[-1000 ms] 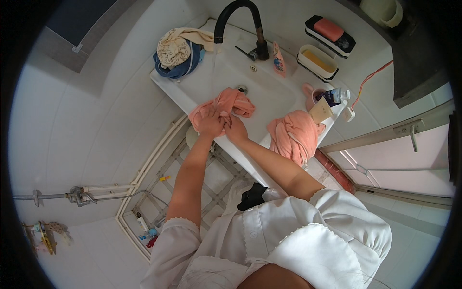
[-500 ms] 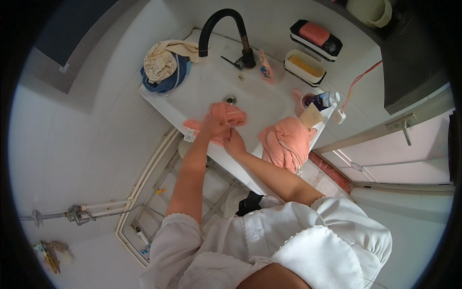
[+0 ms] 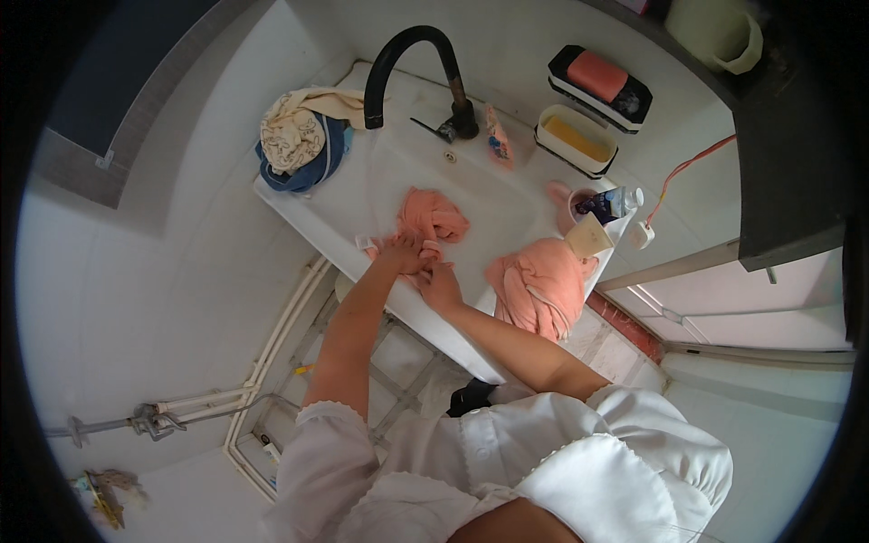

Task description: The person washes pink fabric items in a sink by hand, rinsing them under running water and wringing them out.

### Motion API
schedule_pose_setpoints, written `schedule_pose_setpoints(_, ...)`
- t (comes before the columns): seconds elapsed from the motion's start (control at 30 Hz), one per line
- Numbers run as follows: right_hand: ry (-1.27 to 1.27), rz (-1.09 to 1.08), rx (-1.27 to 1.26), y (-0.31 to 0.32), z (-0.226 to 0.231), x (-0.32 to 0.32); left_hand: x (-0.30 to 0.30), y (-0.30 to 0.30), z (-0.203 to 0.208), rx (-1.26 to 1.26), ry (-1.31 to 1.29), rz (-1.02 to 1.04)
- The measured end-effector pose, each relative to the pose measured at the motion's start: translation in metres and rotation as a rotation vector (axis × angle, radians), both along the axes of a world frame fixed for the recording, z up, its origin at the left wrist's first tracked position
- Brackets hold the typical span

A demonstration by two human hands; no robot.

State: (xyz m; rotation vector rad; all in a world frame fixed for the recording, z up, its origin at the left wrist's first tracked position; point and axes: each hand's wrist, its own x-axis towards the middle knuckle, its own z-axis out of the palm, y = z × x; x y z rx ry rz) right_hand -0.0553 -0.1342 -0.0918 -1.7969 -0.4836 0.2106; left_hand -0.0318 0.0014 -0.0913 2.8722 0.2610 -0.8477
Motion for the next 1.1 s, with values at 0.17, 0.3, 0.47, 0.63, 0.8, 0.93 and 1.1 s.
schedule_pose_setpoints(0.17,0.052,-0.002,-0.281,-0.011,0.000,0.010,0.023,0.007,0.027,0.181,-0.080,0.079)
schedule_pose_setpoints(0.3,0.147,0.092,-0.330,0.001,0.022,-0.006,-0.013,0.056,-0.009,0.332,-0.461,0.166)
schedule_pose_setpoints(0.47,-0.177,0.042,-0.303,0.003,0.015,0.022,-0.035,0.022,0.045,0.163,-0.496,0.076)
schedule_pose_setpoints(0.63,-0.119,0.087,-0.546,0.026,0.004,0.038,-0.085,0.004,0.036,0.124,-0.921,0.049)
schedule_pose_setpoints(0.8,0.057,0.560,-0.633,0.046,-0.010,0.073,-0.095,0.007,0.031,-0.034,-0.926,0.174)
schedule_pose_setpoints(0.93,0.968,0.328,0.203,0.053,-0.012,0.103,-0.076,-0.002,0.036,-0.089,-0.973,0.179)
schedule_pose_setpoints(1.1,1.083,0.360,0.390,0.073,0.021,0.081,-0.085,0.006,0.027,-0.051,-1.002,0.157)
